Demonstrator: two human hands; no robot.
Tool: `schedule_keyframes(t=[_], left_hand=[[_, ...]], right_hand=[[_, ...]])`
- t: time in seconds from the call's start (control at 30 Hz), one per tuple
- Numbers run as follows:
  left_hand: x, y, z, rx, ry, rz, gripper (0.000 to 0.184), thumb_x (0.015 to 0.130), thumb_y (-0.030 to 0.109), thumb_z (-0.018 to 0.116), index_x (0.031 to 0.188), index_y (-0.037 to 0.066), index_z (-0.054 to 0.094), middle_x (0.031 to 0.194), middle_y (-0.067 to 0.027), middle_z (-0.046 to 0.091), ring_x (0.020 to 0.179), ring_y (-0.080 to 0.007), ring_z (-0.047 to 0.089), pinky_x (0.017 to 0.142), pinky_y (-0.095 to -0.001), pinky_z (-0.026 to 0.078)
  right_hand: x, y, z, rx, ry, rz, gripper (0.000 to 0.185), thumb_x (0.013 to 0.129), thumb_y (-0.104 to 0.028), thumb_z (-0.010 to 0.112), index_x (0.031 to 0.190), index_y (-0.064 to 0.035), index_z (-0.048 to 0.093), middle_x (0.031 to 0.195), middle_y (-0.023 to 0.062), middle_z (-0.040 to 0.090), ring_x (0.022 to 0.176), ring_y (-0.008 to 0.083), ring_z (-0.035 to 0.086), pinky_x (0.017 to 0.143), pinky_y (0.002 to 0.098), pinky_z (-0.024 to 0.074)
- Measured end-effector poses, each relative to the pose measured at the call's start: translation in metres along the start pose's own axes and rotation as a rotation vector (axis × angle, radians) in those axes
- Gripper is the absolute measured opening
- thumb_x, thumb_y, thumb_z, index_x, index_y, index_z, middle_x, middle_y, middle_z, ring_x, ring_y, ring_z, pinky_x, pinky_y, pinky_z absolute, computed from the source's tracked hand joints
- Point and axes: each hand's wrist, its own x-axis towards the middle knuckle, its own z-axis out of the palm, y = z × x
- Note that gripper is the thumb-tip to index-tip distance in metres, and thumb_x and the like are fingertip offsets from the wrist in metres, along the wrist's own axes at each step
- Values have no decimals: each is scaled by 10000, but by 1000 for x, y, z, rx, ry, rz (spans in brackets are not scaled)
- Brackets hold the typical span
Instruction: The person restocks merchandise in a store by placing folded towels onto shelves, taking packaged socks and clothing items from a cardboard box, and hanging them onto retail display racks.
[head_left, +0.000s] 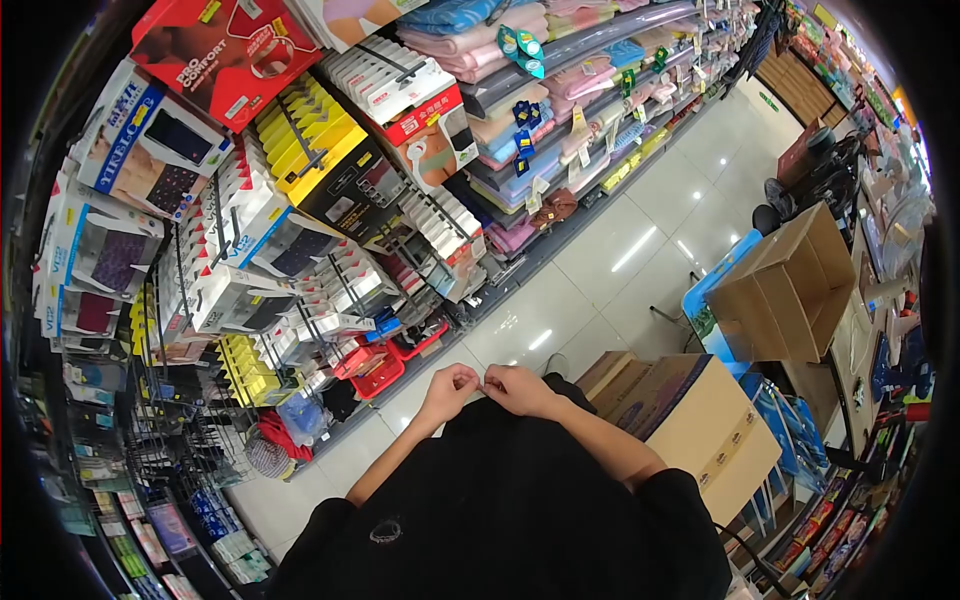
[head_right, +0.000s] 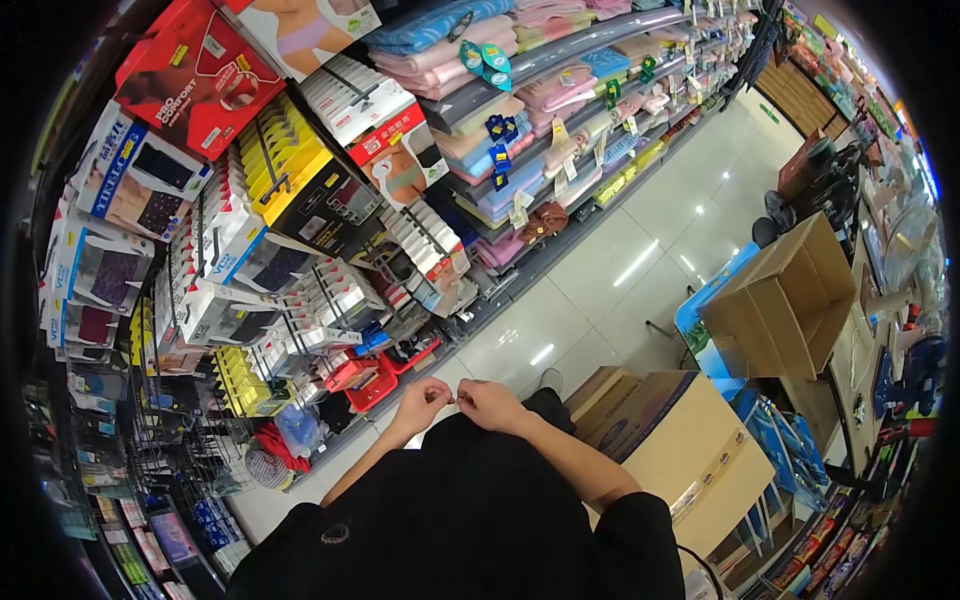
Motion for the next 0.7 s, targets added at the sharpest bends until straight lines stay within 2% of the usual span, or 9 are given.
schedule_keyframes(t=[0.07, 0.23, 0.4, 0.47, 0.6, 0.67, 0.7], left_hand=[[5, 6, 8, 35, -15, 15, 66, 911, 21, 605, 949, -34, 610, 832, -76, 675, 781, -122, 652, 712, -243, 510], [13, 19, 27, -9, -92, -37, 106, 900, -20, 555, 996, -20, 599, 871, -77, 668, 815, -123, 642, 737, -253, 504], [16, 21, 30, -16, -93, -5, 109, 911, 35, 605, 1009, -11, 597, 851, -58, 659, 789, -103, 627, 712, -241, 489], [18, 12, 20, 104, -67, 26, 118, 912, 86, 627, 980, -7, 600, 799, -50, 661, 717, -102, 619, 670, -250, 495], [13, -13, -10, 288, -22, 4, 149, 915, 132, 640, 962, -1, 594, 753, -50, 656, 675, -121, 620, 641, -280, 496], [5, -24, -24, 208, 140, -5, 188, 885, 142, 661, 997, 11, 587, 867, -97, 664, 750, -194, 642, 703, -324, 507], [1, -22, -32, 202, 155, 0, 188, 885, 142, 661, 997, 11, 587, 867, -97, 664, 750, -194, 642, 703, -324, 507]], right_hand=[[-6, 2, -6, 53, 85, 15, 157, 869, -175, 599, 903, -22, 582, 817, 175, 653, 777, 368, 643, 689, 451, 500], [-19, 10, -15, 14, 127, 42, 153, 881, -159, 611, 918, -13, 586, 814, 177, 659, 758, 354, 653, 682, 422, 515], [-23, 7, -23, 4, 151, 79, 146, 889, -149, 610, 938, -13, 595, 817, 176, 664, 751, 333, 663, 680, 397, 521], [-20, 3, -26, 19, 128, 128, 144, 889, -150, 611, 941, -17, 595, 822, 173, 669, 761, 325, 669, 688, 394, 524], [-13, 5, -17, 33, 111, 85, 152, 881, -158, 606, 924, -13, 591, 800, 173, 654, 754, 347, 652, 683, 420, 512], [-7, 3, -13, 28, 81, 70, 147, 879, -155, 605, 922, -15, 591, 803, 169, 656, 752, 341, 652, 682, 417, 514], [-4, 1, -11, 18, 73, 59, 147, 879, -155, 605, 922, -15, 591, 803, 169, 656, 752, 341, 652, 682, 417, 514]])
